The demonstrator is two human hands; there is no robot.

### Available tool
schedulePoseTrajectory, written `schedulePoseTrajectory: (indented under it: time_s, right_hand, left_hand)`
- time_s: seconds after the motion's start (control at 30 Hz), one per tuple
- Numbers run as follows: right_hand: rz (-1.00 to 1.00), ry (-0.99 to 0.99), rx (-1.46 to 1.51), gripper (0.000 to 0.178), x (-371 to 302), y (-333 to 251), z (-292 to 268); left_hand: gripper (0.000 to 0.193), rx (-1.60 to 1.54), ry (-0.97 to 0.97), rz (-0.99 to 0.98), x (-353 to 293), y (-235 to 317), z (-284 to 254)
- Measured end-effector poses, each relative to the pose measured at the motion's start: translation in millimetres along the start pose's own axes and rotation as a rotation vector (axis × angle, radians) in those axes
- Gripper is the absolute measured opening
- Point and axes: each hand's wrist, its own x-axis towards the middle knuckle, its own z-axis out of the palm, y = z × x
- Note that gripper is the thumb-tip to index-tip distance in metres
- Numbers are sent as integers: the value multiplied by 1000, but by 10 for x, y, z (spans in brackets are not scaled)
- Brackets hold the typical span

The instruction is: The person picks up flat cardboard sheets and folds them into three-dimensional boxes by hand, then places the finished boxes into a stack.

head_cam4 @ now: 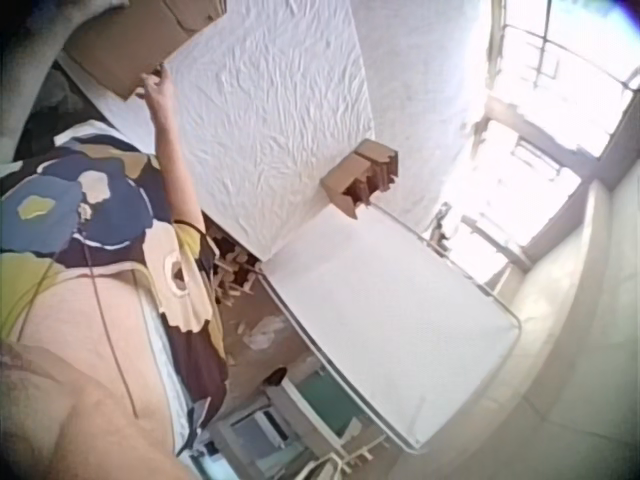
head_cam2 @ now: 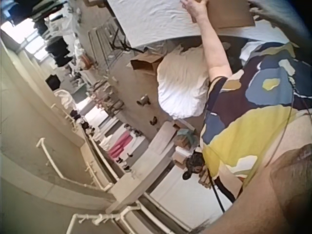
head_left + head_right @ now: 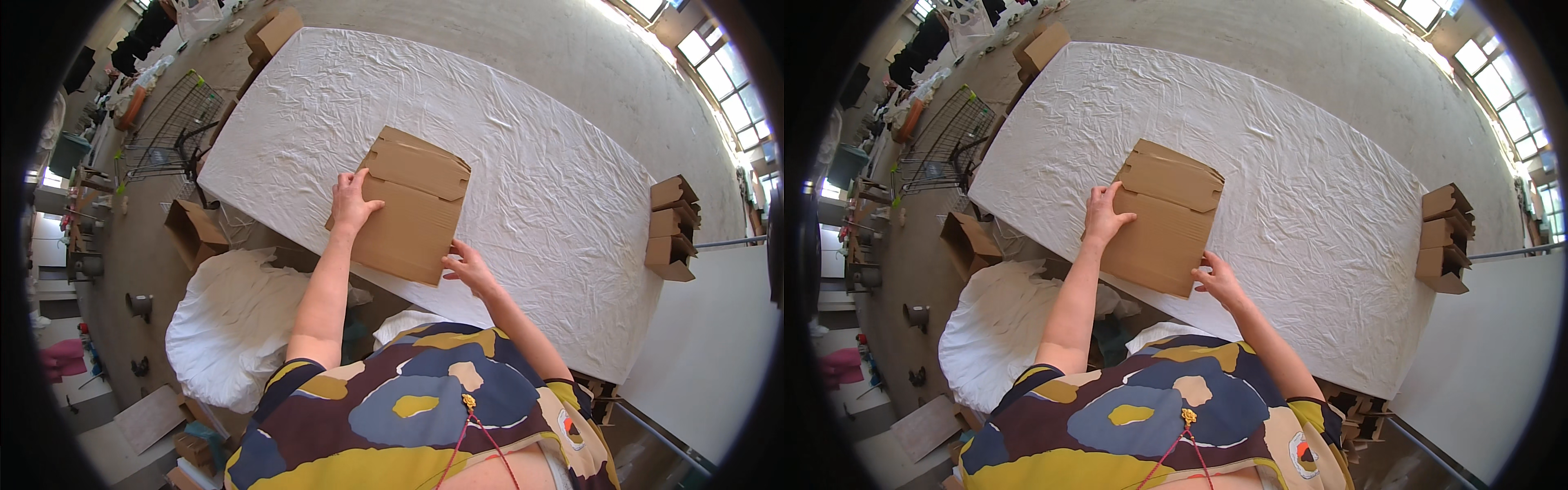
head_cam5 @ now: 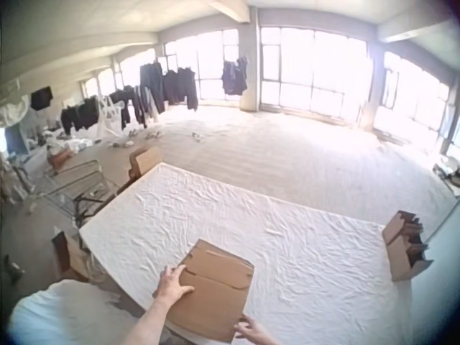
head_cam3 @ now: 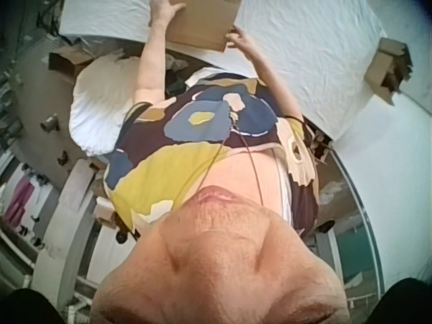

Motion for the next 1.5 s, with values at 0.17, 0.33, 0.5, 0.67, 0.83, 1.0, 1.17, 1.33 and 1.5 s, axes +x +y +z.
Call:
schedulePoseTrajectory:
  time_s: [0.17,0.33,0.5,0.67,0.83,1.0,1.17,1.33,1.5]
  right_hand:
    - [44,25,42,46,-15,14,39]
    - [59,134,221,35,-15,138,53]
    - [-106,345,375,25,-73,263,-127]
    - [-295,411,247,21,-470,-95,-454]
    - [-333,432,-41,30,-1178,-565,-864]
    - [-407,470,-167,42,-1538,-626,-1134]
    - [-260,625,-423,48,-1554,-320,-1414]
    - [-183,631,-403,51,-1496,-135,-1431]
    - [-151,608,-495,59,-1456,-142,-1430]
  left_hand:
    - [67,-53,-93,24,148,-257,31]
    - [55,45,-156,48,159,-249,49]
    - [48,-79,-255,52,36,-56,19]
    - [41,-281,-156,141,-226,272,170]
    - [28,-622,-240,176,-400,826,634]
    - [40,-706,-427,377,-602,1383,1430]
    - [49,-611,-387,550,-1007,2316,1322]
    - [47,-788,-540,588,-1309,2822,1156]
    - [47,-705,-652,564,-1203,2792,1298]
